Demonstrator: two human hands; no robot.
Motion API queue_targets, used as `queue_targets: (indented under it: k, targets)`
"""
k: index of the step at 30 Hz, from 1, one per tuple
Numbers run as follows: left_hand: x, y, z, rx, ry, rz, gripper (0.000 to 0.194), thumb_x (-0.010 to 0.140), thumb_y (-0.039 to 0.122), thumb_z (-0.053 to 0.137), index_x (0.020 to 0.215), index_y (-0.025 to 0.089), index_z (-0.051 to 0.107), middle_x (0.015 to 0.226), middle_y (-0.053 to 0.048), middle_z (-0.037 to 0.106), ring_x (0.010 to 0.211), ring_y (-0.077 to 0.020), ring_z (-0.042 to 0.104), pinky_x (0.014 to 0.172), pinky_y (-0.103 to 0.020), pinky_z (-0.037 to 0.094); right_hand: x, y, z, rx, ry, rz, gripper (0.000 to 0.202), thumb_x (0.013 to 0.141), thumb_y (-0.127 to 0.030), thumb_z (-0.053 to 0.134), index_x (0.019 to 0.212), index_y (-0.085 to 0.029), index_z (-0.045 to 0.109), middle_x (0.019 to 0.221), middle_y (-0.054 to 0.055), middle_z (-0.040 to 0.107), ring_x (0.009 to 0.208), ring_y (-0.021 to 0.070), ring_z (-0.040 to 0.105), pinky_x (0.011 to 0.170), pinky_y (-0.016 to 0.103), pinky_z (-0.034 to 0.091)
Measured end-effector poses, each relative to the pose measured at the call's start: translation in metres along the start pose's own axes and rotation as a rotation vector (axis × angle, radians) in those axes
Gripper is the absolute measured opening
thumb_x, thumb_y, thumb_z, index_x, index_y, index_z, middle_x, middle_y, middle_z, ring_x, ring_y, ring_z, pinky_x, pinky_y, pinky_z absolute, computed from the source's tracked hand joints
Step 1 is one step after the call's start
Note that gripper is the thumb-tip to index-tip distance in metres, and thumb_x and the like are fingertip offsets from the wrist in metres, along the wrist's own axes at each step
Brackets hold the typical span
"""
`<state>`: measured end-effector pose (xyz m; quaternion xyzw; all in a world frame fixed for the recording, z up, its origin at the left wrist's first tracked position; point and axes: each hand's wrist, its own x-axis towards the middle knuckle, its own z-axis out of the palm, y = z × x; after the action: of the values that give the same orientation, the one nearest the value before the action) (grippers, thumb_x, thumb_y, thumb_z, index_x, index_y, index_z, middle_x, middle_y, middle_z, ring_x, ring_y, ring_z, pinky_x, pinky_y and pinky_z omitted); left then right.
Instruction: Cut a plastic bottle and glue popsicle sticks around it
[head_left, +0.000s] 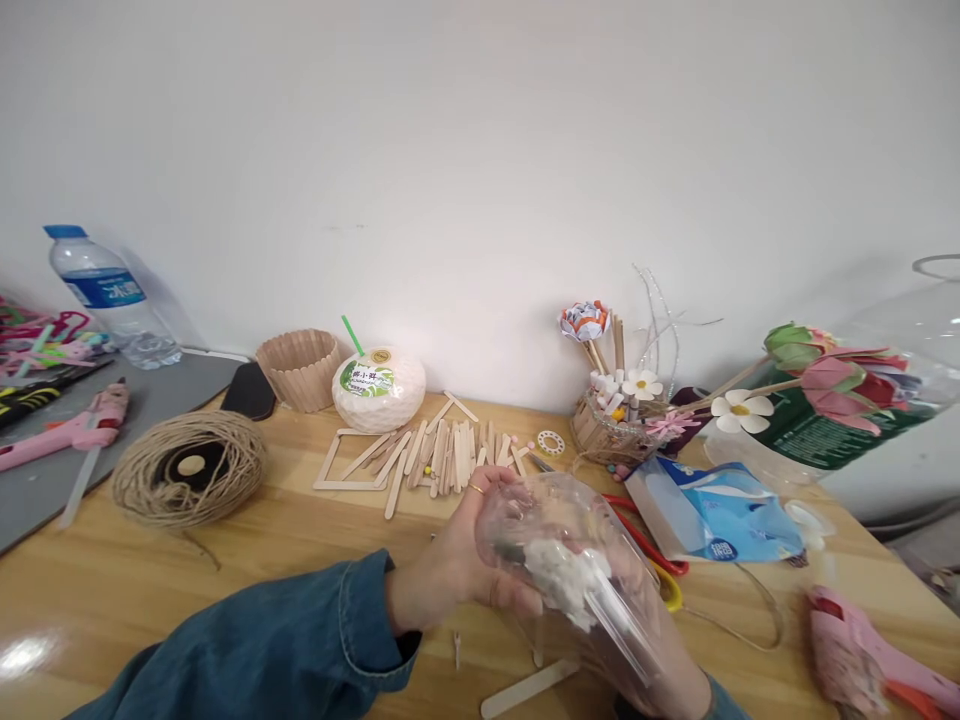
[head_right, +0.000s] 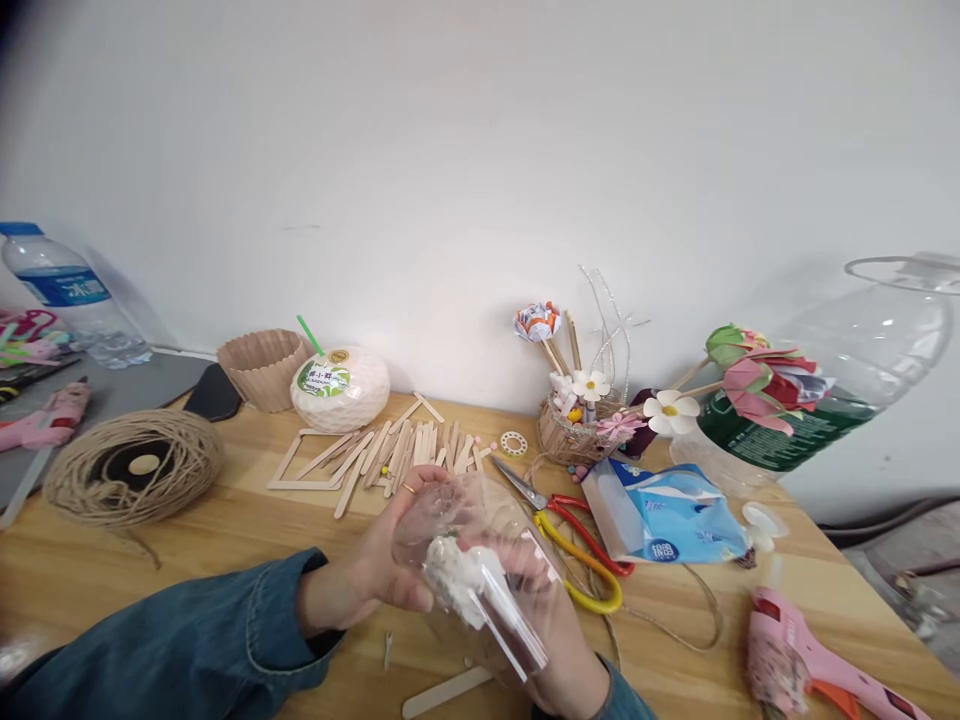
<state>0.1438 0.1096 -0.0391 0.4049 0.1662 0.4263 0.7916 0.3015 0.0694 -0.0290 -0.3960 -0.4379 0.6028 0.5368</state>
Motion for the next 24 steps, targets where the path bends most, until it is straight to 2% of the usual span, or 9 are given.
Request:
queue_targets:
  k: [4,8,11,13,14,16,19,22,24]
  targets:
    - [-0.003,0.009,0.010,-0.021,0.186,-0.080,0.075,0.040,0.023,0.088,0.102,0.023,0.045,0.105,-0.002,0.054,0.098,-0.0193,0.053,0.077,-0.028,0.043,0.008,0.000,0.005,0.114,-0.005,0.077,0.023,0.056,-0.037,0.080,0.074,-0.024,0.075,0.074,0.004,0.071,0.062,0.0151,0.060,0.059,0.026,0.049]
    - [0.002,0.016,0.008,-0.092,0.286,-0.118,0.057,0.054,0.032,0.081,0.099,0.022,0.048,0.098,-0.003,0.059,0.088,-0.0197,0.057,0.064,-0.029,0.049,0.011,-0.001,0.009,0.417,-0.005,0.129,0.027,0.053,-0.031,0.083,0.078,-0.025,0.074,0.070,0.001,0.068,0.060,0.0114,0.057,0.059,0.022,0.049]
    - [0.009,0.021,-0.003,-0.169,0.359,-0.118,0.033,0.070,0.038,0.068,0.093,0.019,0.053,0.091,-0.004,0.061,0.080,-0.0193,0.060,0.057,-0.031,0.052,0.005,-0.008,0.008,0.604,-0.147,0.139,0.020,0.054,-0.025,0.082,0.070,-0.028,0.071,0.066,-0.001,0.063,0.057,0.0083,0.053,0.050,0.016,0.043]
    - [0.013,0.022,-0.009,-0.198,0.394,-0.117,0.024,0.076,0.036,0.063,0.089,0.017,0.055,0.087,-0.004,0.062,0.076,-0.0183,0.060,0.057,-0.031,0.053,0.003,-0.013,0.006,0.655,-0.255,0.155,0.008,0.060,-0.025,0.076,0.060,-0.026,0.068,0.060,-0.001,0.056,0.056,0.0090,0.050,0.048,0.017,0.041]
    - [0.014,0.022,-0.011,-0.205,0.401,-0.109,0.022,0.077,0.035,0.062,0.089,0.017,0.055,0.086,-0.004,0.062,0.076,-0.0183,0.060,0.057,-0.032,0.054,0.003,-0.015,0.006,0.674,-0.270,0.160,0.010,0.062,-0.025,0.074,0.056,-0.025,0.066,0.057,-0.001,0.052,0.055,0.0093,0.049,0.048,0.018,0.041]
    - [0.014,0.022,-0.012,-0.208,0.394,-0.090,0.021,0.078,0.034,0.061,0.089,0.017,0.056,0.087,-0.005,0.062,0.079,-0.0191,0.060,0.058,-0.032,0.055,0.005,-0.018,0.005,0.721,-0.205,0.168,0.013,0.062,-0.025,0.072,0.053,-0.022,0.063,0.054,-0.002,0.046,0.052,0.0085,0.045,0.047,0.018,0.040]
    - [0.013,0.021,-0.009,-0.200,0.393,-0.056,0.021,0.077,0.033,0.063,0.089,0.018,0.056,0.092,-0.005,0.063,0.087,-0.0203,0.060,0.061,-0.033,0.055,0.013,-0.018,0.006,0.710,0.010,0.169,0.013,0.056,-0.025,0.074,0.063,-0.022,0.064,0.056,-0.004,0.046,0.048,0.0064,0.040,0.041,0.016,0.036]
    - [0.010,0.021,-0.006,-0.185,0.382,-0.037,0.023,0.075,0.034,0.065,0.092,0.020,0.057,0.095,-0.004,0.063,0.092,-0.0217,0.060,0.064,-0.034,0.055,0.019,-0.018,0.006,0.552,0.264,0.075,0.018,0.055,-0.023,0.076,0.069,-0.022,0.065,0.059,-0.006,0.051,0.047,0.0050,0.039,0.039,0.015,0.036]
    - [0.009,0.022,-0.004,-0.166,0.373,-0.029,0.026,0.075,0.036,0.066,0.095,0.021,0.057,0.097,-0.004,0.064,0.093,-0.0220,0.060,0.067,-0.034,0.054,0.020,-0.018,0.006,0.408,0.387,0.007,0.019,0.055,-0.024,0.078,0.069,-0.021,0.065,0.066,-0.005,0.057,0.050,0.0051,0.044,0.039,0.014,0.038]
